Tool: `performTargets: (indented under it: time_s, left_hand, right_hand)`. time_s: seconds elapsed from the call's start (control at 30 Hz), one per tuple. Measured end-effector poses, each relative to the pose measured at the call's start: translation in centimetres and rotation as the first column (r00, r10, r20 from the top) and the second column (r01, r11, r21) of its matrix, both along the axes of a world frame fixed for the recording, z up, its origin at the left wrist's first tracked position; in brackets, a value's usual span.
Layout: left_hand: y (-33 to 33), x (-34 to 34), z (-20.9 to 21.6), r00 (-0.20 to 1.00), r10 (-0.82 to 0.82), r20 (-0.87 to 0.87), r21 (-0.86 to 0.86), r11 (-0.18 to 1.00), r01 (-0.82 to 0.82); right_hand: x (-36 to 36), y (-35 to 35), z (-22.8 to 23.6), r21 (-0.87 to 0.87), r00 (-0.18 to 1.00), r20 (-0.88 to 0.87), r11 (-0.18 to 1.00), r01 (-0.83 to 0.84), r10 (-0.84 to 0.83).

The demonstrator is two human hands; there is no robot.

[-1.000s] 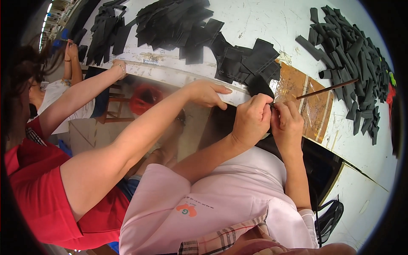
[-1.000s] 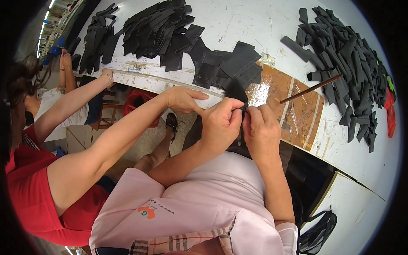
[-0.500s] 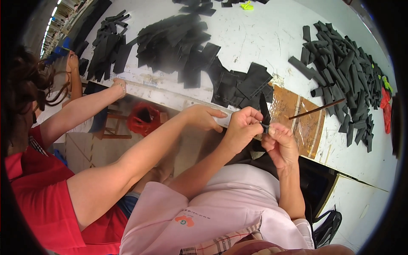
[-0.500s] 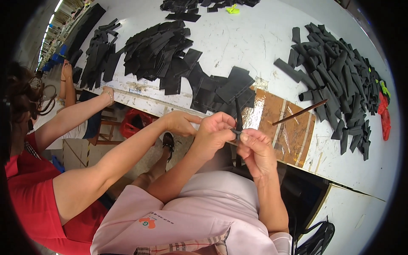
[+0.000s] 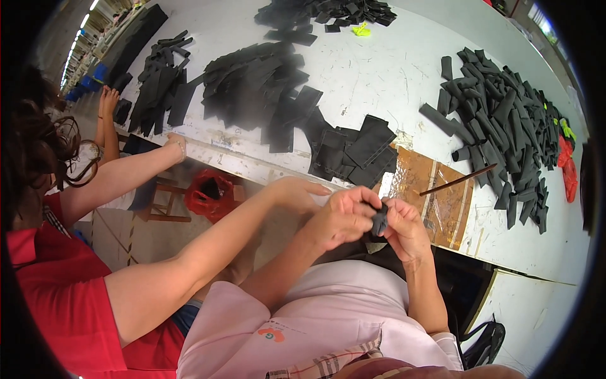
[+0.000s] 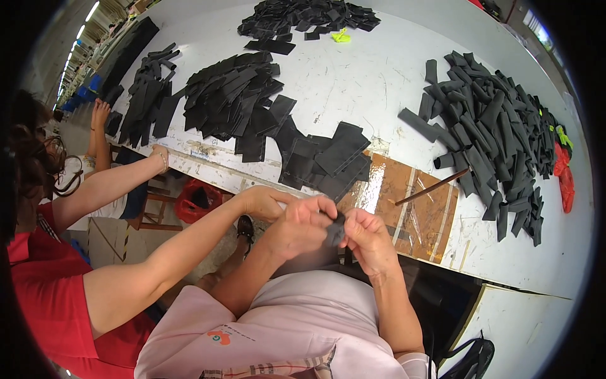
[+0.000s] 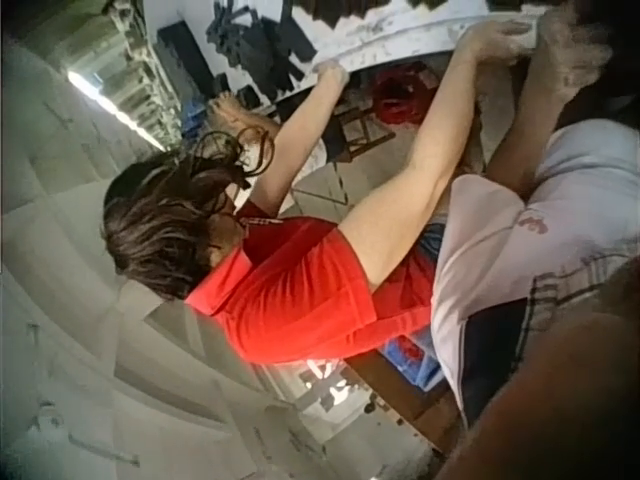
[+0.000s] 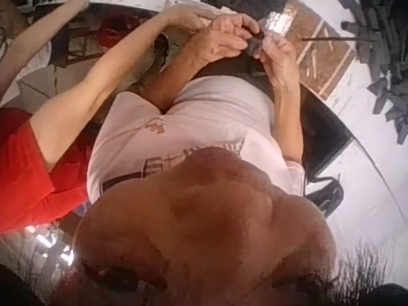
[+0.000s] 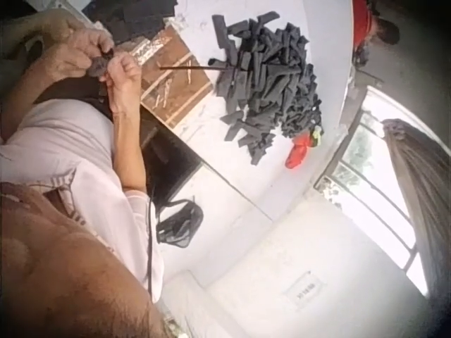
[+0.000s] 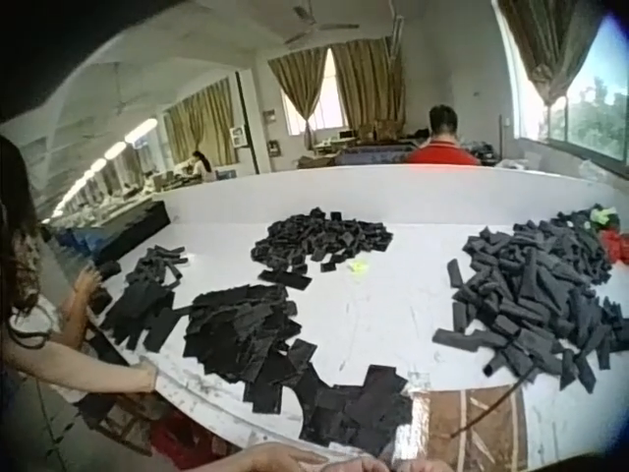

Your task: Assembling and applying adhesive to small black leather or synthetic shoe components at a manufacturing workbench.

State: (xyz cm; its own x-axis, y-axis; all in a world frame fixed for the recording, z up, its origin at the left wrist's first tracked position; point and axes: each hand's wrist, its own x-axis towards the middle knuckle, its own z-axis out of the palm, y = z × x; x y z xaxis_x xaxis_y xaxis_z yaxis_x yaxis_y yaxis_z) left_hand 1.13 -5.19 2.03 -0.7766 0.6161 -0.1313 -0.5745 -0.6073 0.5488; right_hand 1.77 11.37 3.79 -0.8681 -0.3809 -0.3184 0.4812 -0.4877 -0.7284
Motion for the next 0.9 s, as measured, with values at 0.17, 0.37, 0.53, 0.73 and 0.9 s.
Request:
performTargets:
  time_s: [0.17,0.37,0.53,0.73,0.9]
  left_hand:
    - [0.4,1.3,2.1,0.982,-0.15,-0.116,0.225,0.959,0.173]
    - [3.2,2.1,4.4,0.862,0.224,-0.456,-0.515,0.724,-0.46]
    - [6.0,1.0,4.2,0.718,0.422,-0.553,-0.345,0.669,-0.659]
    - [6.6,-0.2,5.6,0.916,0.277,-0.289,-0.327,0.871,-0.366]
    - [7.5,-2.6,8.0,0.979,-0.202,0.034,0.277,0.943,0.185]
  right_hand:
    - [0.9,-1.0,1.3,-0.086,0.944,-0.321,0.995,0.054,-0.079]
    - [0.4,0.5,2.0,0.224,0.846,-0.501,0.917,0.33,-0.183]
    - [0.5,1.6,3.6,0.457,0.694,-0.718,0.712,0.533,-0.058]
    - [1.0,3.4,5.1,0.5,0.609,-0.792,0.524,0.689,-0.046]
    - [1.3,5.4,7.8,0.28,0.781,-0.59,0.856,0.435,-0.204]
